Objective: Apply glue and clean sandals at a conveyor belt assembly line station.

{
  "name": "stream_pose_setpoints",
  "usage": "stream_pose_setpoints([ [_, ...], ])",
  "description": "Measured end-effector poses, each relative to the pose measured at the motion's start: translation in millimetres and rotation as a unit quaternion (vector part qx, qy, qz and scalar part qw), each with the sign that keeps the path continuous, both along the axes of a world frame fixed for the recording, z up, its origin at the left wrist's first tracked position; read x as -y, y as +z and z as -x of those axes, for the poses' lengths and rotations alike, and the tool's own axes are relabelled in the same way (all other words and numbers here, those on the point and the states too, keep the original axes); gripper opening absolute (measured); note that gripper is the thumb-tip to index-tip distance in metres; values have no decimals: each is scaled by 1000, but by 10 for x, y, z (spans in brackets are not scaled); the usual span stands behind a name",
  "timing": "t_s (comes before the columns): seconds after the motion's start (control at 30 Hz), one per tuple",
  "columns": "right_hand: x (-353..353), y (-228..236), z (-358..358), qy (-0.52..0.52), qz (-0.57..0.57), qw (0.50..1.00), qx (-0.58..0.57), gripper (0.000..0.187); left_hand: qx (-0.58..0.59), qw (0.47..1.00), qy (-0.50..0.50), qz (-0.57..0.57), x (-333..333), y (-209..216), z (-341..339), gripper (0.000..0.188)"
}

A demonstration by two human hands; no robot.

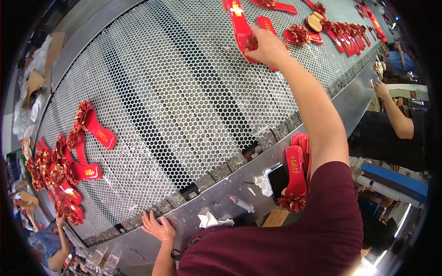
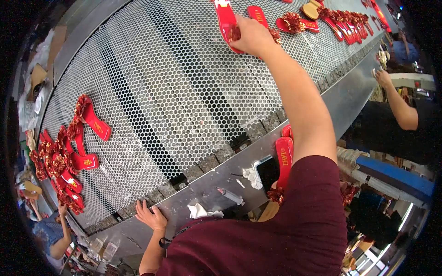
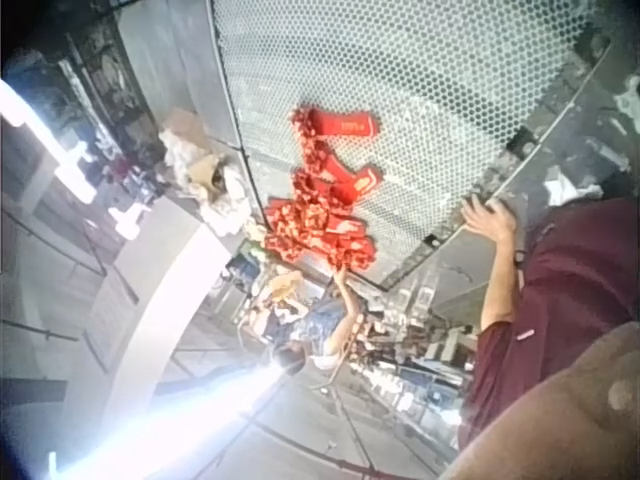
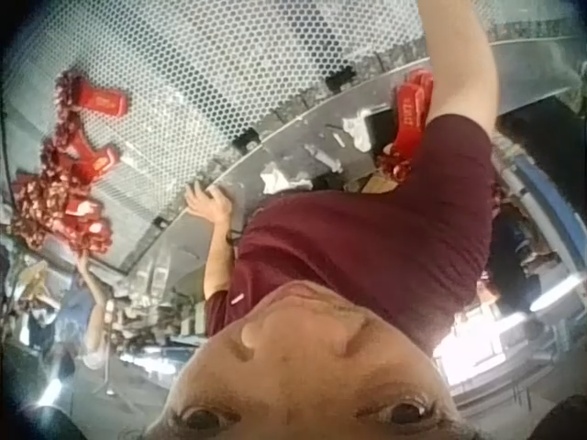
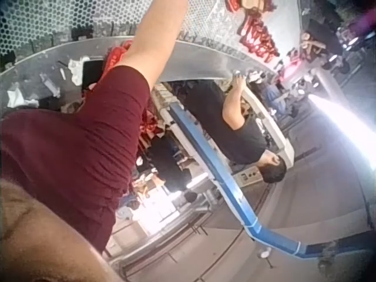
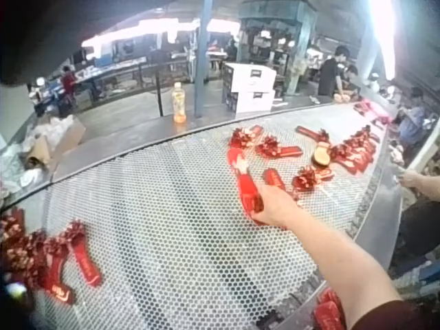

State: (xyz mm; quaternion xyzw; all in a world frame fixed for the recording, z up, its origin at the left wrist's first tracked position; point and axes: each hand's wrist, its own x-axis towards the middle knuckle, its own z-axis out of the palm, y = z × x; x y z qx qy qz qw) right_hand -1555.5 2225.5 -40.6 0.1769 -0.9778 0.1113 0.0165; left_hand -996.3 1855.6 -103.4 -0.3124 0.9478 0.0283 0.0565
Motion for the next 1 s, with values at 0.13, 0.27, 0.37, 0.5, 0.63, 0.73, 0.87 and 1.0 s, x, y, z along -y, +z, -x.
stream_pose_setpoints([
  [0.13, 45, -280, -21, -27, -119, 992, 19, 75, 7, 1000, 8, -12, -61, 24, 77, 53],
  [0.27, -208, -312, 127, -115, -178, 977, 29, 83, 0, 1000, -3, -10, -74, 2, 89, 54],
  [0.37, -423, -265, 179, -147, -200, 967, 60, 98, -2, 1000, -2, -18, -120, 27, 156, 55],
  [0.5, -346, -166, 119, -40, -273, 947, 163, 99, -1, 1000, 6, -9, -143, 9, 143, 55],
  [0.63, -129, -46, -198, -43, -180, 961, 203, 84, -5, 1000, 16, -7, -190, 42, 152, 54],
  [0.73, -58, -99, -443, -39, -61, 969, 236, 68, -13, 1000, 23, -9, -251, 59, 173, 51],
  [0.87, 403, 106, -946, -41, 194, 939, 280, 49, -30, 999, 28, -13, -309, 85, 135, 50],
  [1.0, 919, 502, -1843, -82, 594, 672, 434, 26, -116, 990, 36, -73, -284, 72, 112, 66],
])
